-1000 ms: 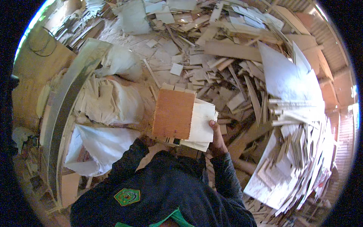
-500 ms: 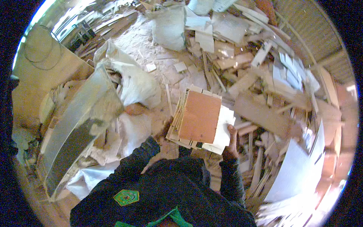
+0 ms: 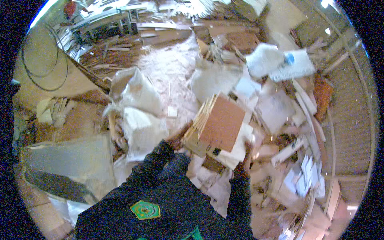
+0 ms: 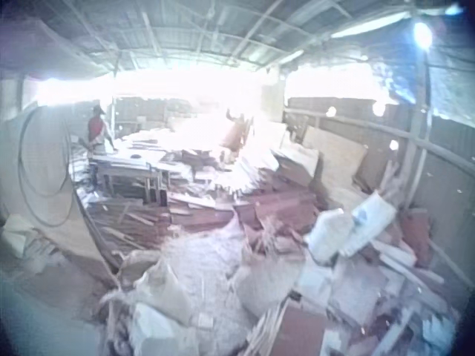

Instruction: The person repeatedly reaches into a large sack, pulls out bundles of thin wooden slats, separates them by hand, and places them onto a growing pile. The person also picks up and moves flat cardboard pieces and other wood scraps within a cluttered workshop.

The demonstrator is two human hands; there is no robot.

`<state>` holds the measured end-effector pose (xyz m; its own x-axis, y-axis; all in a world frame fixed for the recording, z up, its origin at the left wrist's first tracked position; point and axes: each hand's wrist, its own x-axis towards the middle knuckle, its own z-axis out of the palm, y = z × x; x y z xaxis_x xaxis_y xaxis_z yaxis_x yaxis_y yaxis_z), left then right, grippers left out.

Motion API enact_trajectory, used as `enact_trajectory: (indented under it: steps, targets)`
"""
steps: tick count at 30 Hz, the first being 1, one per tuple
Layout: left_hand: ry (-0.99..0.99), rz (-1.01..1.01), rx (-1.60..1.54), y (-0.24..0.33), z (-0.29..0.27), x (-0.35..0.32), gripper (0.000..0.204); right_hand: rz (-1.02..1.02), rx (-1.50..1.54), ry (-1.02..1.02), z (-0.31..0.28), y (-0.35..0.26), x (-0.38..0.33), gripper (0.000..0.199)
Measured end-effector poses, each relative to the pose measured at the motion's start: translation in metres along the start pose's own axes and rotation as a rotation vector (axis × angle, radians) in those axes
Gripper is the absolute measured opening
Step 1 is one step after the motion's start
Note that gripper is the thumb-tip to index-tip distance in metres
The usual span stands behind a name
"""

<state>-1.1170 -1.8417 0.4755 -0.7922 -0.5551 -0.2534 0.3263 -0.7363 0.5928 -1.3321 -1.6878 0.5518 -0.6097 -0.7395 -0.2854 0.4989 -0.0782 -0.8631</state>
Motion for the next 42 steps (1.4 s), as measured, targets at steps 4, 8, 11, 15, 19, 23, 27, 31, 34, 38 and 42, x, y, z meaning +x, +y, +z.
enact_trajectory:
  steps: [4,8,11,15,19,23,27,31,34,38,42]
  targets:
    - [-0.088,-0.104,-0.090,0.066,-0.018,0.089,0.077,0.086,-0.039,-0.109,0.058,-0.031,0.109,0.064]
    - [-0.073,-0.055,-0.012,0.143,-0.031,0.160,0.083,0.089,-0.086,-0.155,0.120,-0.051,0.223,0.069]
    - [-0.078,-0.066,-0.133,0.198,-0.058,0.213,0.083,0.198,-0.067,-0.300,0.170,-0.053,0.315,0.068]
    - [0.031,0.084,-0.057,0.276,-0.121,0.279,0.082,-0.172,-0.532,-0.365,0.257,-0.022,0.433,0.064]
    - [0.127,0.197,-0.117,0.377,-0.183,0.332,0.085,0.186,-0.230,-0.479,0.389,-0.009,0.536,0.065]
    - [0.190,0.349,-0.174,0.465,-0.232,0.336,0.084,0.347,-0.204,-0.630,0.524,0.015,0.603,0.063]
    - [0.373,0.452,-0.185,0.557,-0.286,0.335,0.083,0.256,-0.328,-0.753,0.639,0.062,0.660,0.060]
    - [0.262,0.538,-0.307,0.642,-0.361,0.324,0.077,0.482,-0.241,-0.829,0.749,0.117,0.707,0.059]
    - [0.354,0.662,-0.158,0.725,-0.424,0.315,0.077,0.175,-0.366,-0.755,0.834,0.161,0.721,0.061]
    - [0.520,0.769,0.020,0.778,-0.479,0.295,0.079,0.497,-0.243,-0.996,0.943,0.200,0.738,0.058]
    - [0.598,1.072,0.610,0.831,-0.559,0.244,0.110,0.457,-0.421,-0.995,1.063,0.268,0.725,0.061]
